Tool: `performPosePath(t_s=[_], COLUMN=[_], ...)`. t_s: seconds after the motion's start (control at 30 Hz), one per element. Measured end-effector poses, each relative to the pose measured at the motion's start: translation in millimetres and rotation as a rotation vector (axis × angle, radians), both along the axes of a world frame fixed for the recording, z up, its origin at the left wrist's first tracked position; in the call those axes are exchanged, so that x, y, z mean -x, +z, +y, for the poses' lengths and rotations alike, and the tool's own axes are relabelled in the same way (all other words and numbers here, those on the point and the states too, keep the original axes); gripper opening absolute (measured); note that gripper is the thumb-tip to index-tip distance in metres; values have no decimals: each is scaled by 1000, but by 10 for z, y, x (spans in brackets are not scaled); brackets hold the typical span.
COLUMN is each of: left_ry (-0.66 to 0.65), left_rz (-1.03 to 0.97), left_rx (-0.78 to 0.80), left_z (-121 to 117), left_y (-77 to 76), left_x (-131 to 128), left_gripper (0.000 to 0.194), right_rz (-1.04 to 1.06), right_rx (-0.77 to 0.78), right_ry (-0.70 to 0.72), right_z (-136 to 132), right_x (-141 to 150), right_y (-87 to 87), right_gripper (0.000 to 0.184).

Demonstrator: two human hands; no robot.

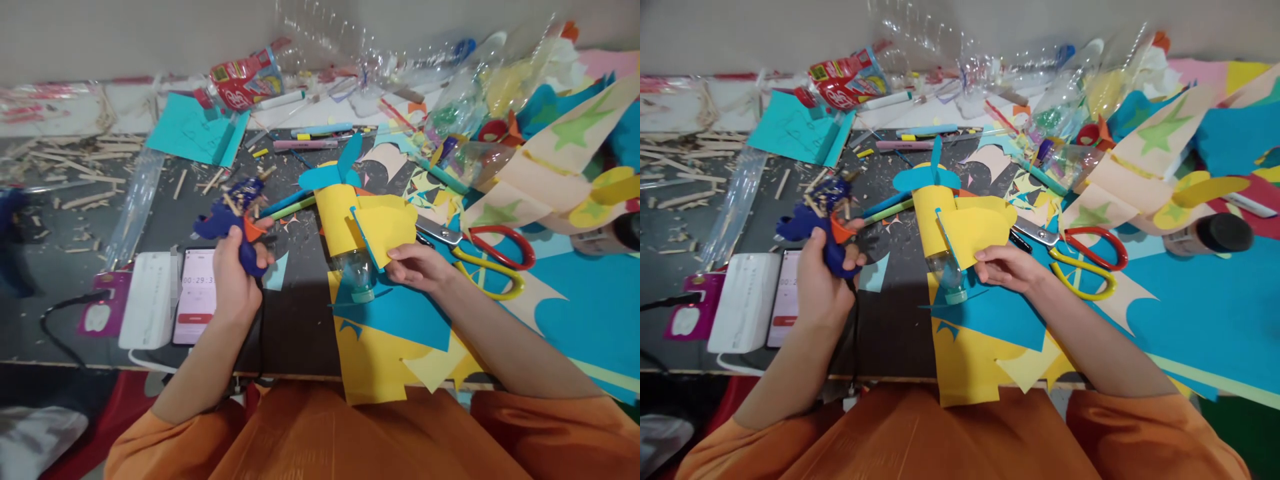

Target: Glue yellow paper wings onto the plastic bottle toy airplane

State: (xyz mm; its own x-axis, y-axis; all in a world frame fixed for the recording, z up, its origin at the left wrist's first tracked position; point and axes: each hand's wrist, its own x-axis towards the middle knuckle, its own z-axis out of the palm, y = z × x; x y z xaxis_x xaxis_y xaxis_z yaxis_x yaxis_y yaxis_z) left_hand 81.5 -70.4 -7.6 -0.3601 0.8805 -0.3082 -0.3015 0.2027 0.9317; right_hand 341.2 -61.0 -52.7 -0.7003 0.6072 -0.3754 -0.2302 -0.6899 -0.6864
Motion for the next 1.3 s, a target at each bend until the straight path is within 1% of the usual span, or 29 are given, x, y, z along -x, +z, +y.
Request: performPosePath(t_s=[0.07, 0.1, 0.17, 0.2, 0.27, 0.37, 0.43, 0.5, 0.57, 0.6, 0.63, 0.67, 0.7, 0.73, 0.77, 0.8, 0.83, 0.87, 0.93, 1.03, 1.1, 1.2, 1.3], left_ry=[191, 244, 222, 178, 134, 105, 78, 70, 117, 163, 220, 261, 180, 1, -253, -471, -657, -786, -964, -1174, -1256, -1294, -1250], left_rz=[-141, -200, -226, -195, -89, -56, -59, -62, -40, -11, 32, 132, 216, 257, 270, 270, 281, 294, 269, 252, 239, 163, 69], left_rx=[76, 163, 296, 367, 417, 400, 370, 336, 293, 245, 162, -27, -198, -287, -242, -173, -96, -15, 100, 201, 209, 211, 257], left_z=[60, 98, 189, 240, 348, 493, 547, 546, 485, 437, 380, 320, 260, 205, 159, 123, 98, 84, 79, 90, 81, 38, -1], left_y=[117, 171, 249, 270, 279, 246, 217, 188, 164, 154, 149, 148, 154, 167, 185, 207, 231, 255, 293, 307, 291, 262, 260], left_x=[31, 57, 124, 160, 225, 293, 335, 384, 426, 434, 429, 406, 365, 307, 236, 154, 70, -12, -155, -300, -369, -451, -467], left_gripper=[24, 26, 26, 26, 26, 26, 27, 27, 24, 21, 18, 19, 22, 23, 25, 29, 30, 31, 35, 33, 33, 27, 17], right_rz=[-5, -4, 16, 34, 70, 96, 109, 129, 152, 162, 172, 181, 189, 195, 200, 204, 207, 205, 194, 173, 162, 135, 157], right_rx=[-2, -2, 2, 6, 20, 36, 39, 39, 38, 36, 33, 31, 30, 25, 16, 3, -11, -26, -54, -86, -98, -98, -106], right_ry=[-24, -38, -62, -70, -77, -87, -100, -106, -109, -102, -86, -63, -33, 3, 49, 100, 154, 215, 342, 488, 532, 564, 583], right_z=[1, 3, 8, 11, 15, 20, 24, 31, 35, 32, 25, 13, -4, -25, -48, -71, -91, -106, -119, -109, -103, -111, -115], right_x=[-8, -8, -3, 2, 15, 29, 34, 38, 42, 46, 49, 53, 56, 58, 59, 58, 55, 51, 44, 41, 46, 50, 39], right_y=[-8, -10, -11, -10, -9, -7, -3, 1, 3, 4, 6, 8, 11, 16, 23, 31, 41, 51, 70, 76, 65, 40, 38], right_gripper=[32, 32, 32, 33, 37, 41, 43, 47, 49, 49, 47, 45, 42, 41, 42, 43, 45, 46, 45, 45, 47, 49, 51])
